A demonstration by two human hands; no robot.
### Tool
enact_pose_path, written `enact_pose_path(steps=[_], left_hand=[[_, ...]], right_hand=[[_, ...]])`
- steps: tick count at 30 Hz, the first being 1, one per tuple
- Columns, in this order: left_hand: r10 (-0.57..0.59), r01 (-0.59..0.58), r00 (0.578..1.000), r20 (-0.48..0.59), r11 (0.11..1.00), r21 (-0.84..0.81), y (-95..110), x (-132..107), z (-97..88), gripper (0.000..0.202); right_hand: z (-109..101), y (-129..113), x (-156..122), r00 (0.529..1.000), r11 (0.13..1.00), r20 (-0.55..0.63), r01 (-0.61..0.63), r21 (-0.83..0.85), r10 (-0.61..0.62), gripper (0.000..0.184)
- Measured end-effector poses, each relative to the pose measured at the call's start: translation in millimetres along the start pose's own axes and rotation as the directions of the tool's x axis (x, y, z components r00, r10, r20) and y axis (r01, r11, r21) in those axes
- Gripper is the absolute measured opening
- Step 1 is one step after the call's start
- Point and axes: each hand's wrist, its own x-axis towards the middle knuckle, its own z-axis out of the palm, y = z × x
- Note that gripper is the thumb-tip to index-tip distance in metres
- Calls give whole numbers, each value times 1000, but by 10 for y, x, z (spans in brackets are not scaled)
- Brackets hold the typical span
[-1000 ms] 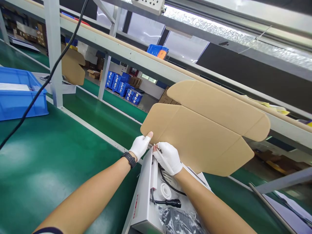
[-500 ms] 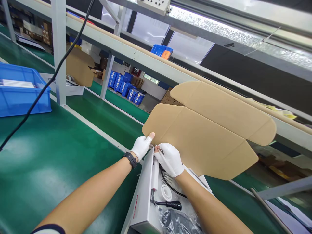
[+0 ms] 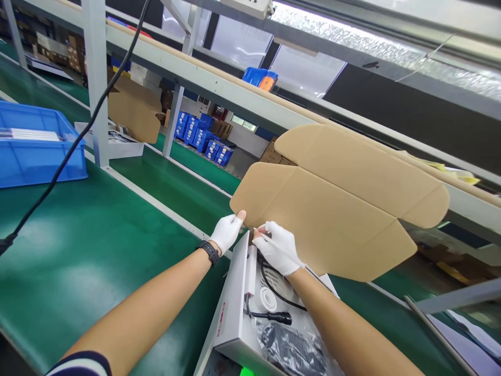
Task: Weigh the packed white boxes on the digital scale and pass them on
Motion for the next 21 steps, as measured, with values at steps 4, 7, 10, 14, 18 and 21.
enact_pose_path(steps=[4,7,10,14,18,21], left_hand=[[-89,82,992,88,993,80,-374,-231,-265,54],[-179,122,945,274,969,214,-681,-510,-476,47],[-157,48,865,477,971,233,-838,-742,-560,39],[-185,-28,867,463,909,415,-790,-746,-560,30],[-170,135,985,-18,713,688,-574,-411,-690,32],[-76,221,970,-230,660,718,-378,-239,-727,54]], right_hand=[[-329,-94,58,980,972,85,-188,144,178,25],[-666,-187,8,976,956,-27,-206,207,216,32],[-999,-281,-190,937,941,-189,-248,230,293,37],[-1334,-306,-591,830,913,-381,-382,141,406,40],[-1510,-161,-1042,707,829,-437,-510,231,557,47],[-1544,-19,-1480,596,708,-382,-604,367,707,52]])
